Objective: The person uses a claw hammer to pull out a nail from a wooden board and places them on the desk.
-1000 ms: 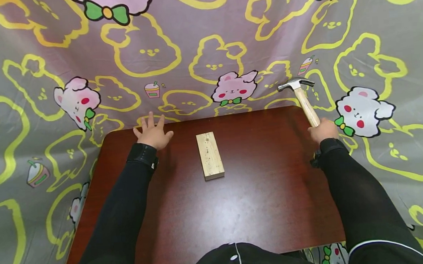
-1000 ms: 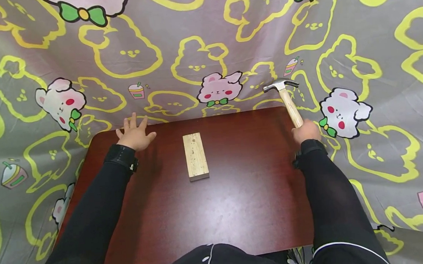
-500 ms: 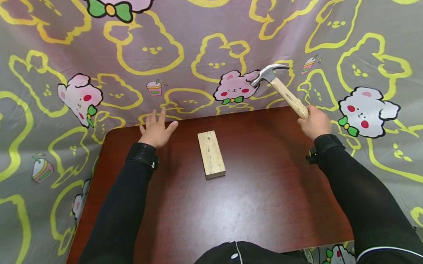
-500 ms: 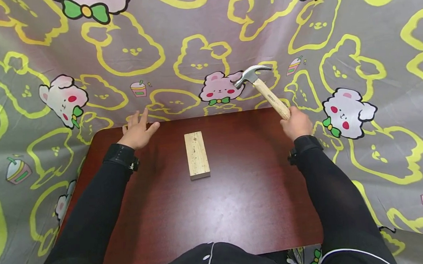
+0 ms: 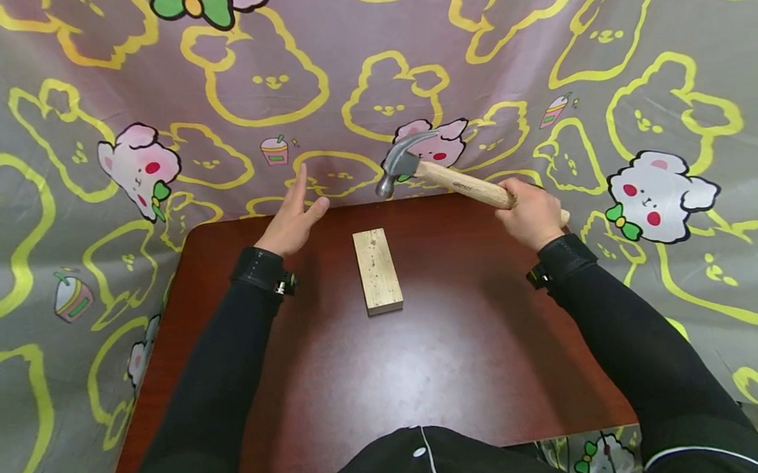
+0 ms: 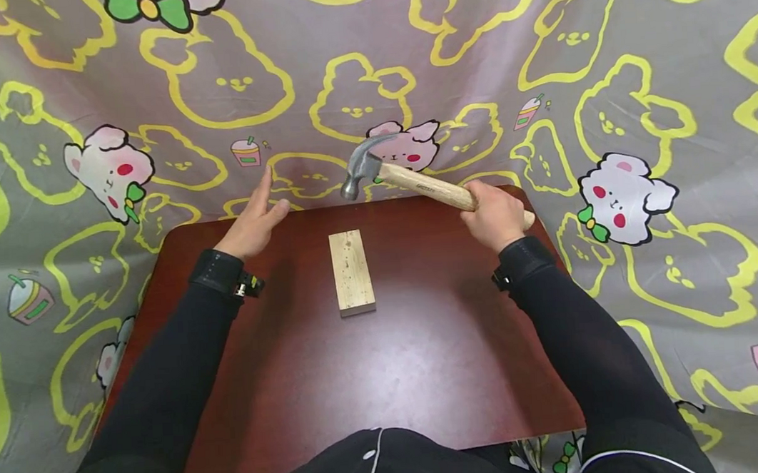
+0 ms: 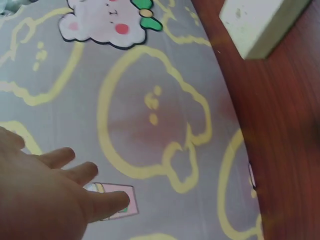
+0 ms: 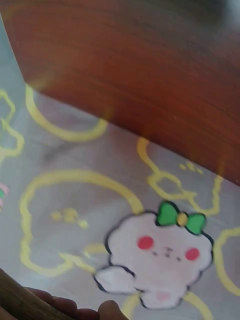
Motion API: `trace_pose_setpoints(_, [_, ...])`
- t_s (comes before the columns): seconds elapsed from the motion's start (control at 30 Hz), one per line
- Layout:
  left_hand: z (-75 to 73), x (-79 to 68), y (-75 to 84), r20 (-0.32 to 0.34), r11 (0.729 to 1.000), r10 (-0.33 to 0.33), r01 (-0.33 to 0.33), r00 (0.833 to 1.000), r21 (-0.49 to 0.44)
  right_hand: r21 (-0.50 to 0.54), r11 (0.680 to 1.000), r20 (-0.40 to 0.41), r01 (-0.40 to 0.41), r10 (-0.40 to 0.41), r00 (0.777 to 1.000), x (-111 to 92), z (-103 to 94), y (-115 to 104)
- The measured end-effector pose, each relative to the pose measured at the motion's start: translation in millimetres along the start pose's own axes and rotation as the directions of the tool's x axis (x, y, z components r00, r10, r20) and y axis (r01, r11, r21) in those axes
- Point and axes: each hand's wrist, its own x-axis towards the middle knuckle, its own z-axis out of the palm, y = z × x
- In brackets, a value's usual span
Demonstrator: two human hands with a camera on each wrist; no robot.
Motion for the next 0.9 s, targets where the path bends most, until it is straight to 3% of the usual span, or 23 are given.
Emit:
trace_pose_setpoints(0.17, [-2.2, 1.4, 12.6, -0.006, 0.994, 0.092, -0.093, 0.996, -0.066, -0.016, 0.988, -0.057, 0.153, -0.154, 0.986, 0.6, 2.1, -21.0])
trace_pose_setpoints(0.33, [3.5, -2.9, 26.2, 0.041, 0.975, 0.130, -0.121, 0.991, -0.186, -0.029, 0.956, -0.083, 0.290, -0.292, 0.953, -4.1, 2.2, -36.9])
trace_pose_setpoints(0.47, [9.7, -7.8, 36.5, 0.073, 0.926, 0.183, -0.147, 0.980, -0.348, -0.039, 0.926, -0.102, 0.375, -0.377, 0.921, -8.0, 2.4, -47.8])
trace_pose_setpoints(0.57, [10.6, -11.5, 43.6, 0.057, 0.888, 0.231, -0.187, 0.971, -0.421, -0.052, 0.905, -0.119, 0.423, -0.426, 0.897, -9.8, 1.1, -54.5])
trace_pose_setpoints(0.63, [9.3, -14.8, 48.8, 0.027, 0.895, 0.237, -0.207, 0.971, -0.396, -0.063, 0.893, -0.126, 0.445, -0.449, 0.885, -10.6, 0.1, -57.7])
trace_pose_setpoints(0.8, [7.2, -22.4, 56.5, -0.029, 0.955, 0.210, -0.211, 0.977, -0.207, -0.076, 0.886, -0.126, 0.457, -0.463, 0.877, -11.6, -0.6, -61.0])
trace_pose_setpoints(0.9, [8.1, -24.9, 56.8, -0.035, 0.960, 0.217, -0.220, 0.976, -0.171, -0.074, 0.889, -0.120, 0.452, -0.458, 0.881, -12.0, -0.9, -61.7])
